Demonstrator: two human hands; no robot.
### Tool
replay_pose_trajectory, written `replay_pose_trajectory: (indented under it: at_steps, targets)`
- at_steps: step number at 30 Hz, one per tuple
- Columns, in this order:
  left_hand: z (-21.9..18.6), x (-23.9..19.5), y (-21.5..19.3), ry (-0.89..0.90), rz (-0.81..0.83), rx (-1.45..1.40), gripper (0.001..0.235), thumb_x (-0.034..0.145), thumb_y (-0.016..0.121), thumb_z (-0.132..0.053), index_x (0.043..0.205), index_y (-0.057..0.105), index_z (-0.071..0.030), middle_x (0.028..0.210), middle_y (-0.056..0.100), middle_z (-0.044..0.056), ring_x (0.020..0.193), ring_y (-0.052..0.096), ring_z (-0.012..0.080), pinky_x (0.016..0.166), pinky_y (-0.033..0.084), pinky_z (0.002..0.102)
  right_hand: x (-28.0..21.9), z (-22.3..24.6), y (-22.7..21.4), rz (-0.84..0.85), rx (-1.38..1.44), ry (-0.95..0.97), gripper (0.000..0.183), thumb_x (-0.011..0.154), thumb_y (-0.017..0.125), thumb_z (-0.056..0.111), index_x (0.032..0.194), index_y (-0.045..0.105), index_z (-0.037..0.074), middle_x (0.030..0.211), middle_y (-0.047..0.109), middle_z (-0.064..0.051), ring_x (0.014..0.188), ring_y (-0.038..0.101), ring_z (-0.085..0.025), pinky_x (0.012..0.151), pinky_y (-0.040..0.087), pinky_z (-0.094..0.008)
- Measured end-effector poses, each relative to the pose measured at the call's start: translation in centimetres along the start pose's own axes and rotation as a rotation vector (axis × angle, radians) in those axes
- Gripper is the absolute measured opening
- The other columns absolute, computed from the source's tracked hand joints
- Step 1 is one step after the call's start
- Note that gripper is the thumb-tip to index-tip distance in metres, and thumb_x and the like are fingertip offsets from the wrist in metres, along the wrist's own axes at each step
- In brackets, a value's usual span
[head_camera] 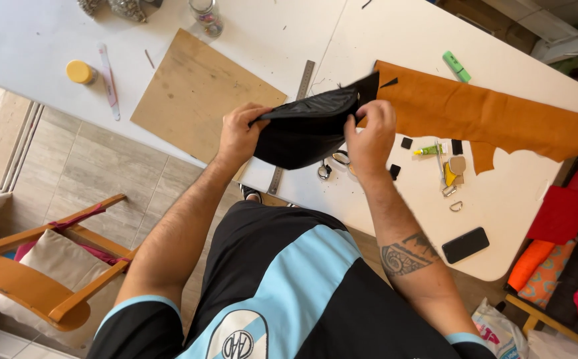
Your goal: Trimming the edges of a black leather piece using scissors on a workshop table.
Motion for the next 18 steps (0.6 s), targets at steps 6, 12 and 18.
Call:
replay_pose_trajectory:
  at_steps: [6,12,18]
  targets:
    - [-2.1,0.8,-0.2,0.147,0.083,0.167,0.01,0.093,0.077,-0.021,0.103,0.08,-0.024,0.096,0.069,-0.009,0.096,0.068,0.0131,0.091,0.038,0.026,-4.5,5.1,3.1,0.187,0.112,-0.358,0.036,0.085,0.083,0.038,0.087,0.069,0.005,0.112,0.065,-0.012,0.107,0.062,-0.034,0.091,0.048,-0.046]
    - [-1.6,0.9,2.2,0.092,0.132,0.32,0.01,0.088,0.078,-0.032,0.098,0.078,-0.028,0.099,0.065,-0.011,0.098,0.064,0.0103,0.09,0.03,0.033,-5.9,6.4,4.7,0.441,-0.033,-0.086,0.03,0.074,0.09,0.017,0.099,0.078,0.006,0.163,0.026,-0.018,0.149,0.021,-0.048,0.117,0.021,-0.069]
    - [-6.4,0.9,1.1,0.037,0.042,0.406,0.011,0.089,0.079,-0.034,0.095,0.078,-0.025,0.089,0.059,-0.005,0.099,0.054,0.0154,0.093,0.028,0.038,-7.1,7.4,3.6,0.119,-0.018,-0.418,0.018,0.076,0.087,0.013,0.084,0.071,0.008,0.162,0.039,-0.019,0.149,0.032,-0.047,0.117,0.017,-0.065]
Point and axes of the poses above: each hand's wrist, its own x-axis towards the middle knuckle, its own y-axis out of the palm, z = x × y, the point moved 3 cm from there along x, towards the middle knuckle
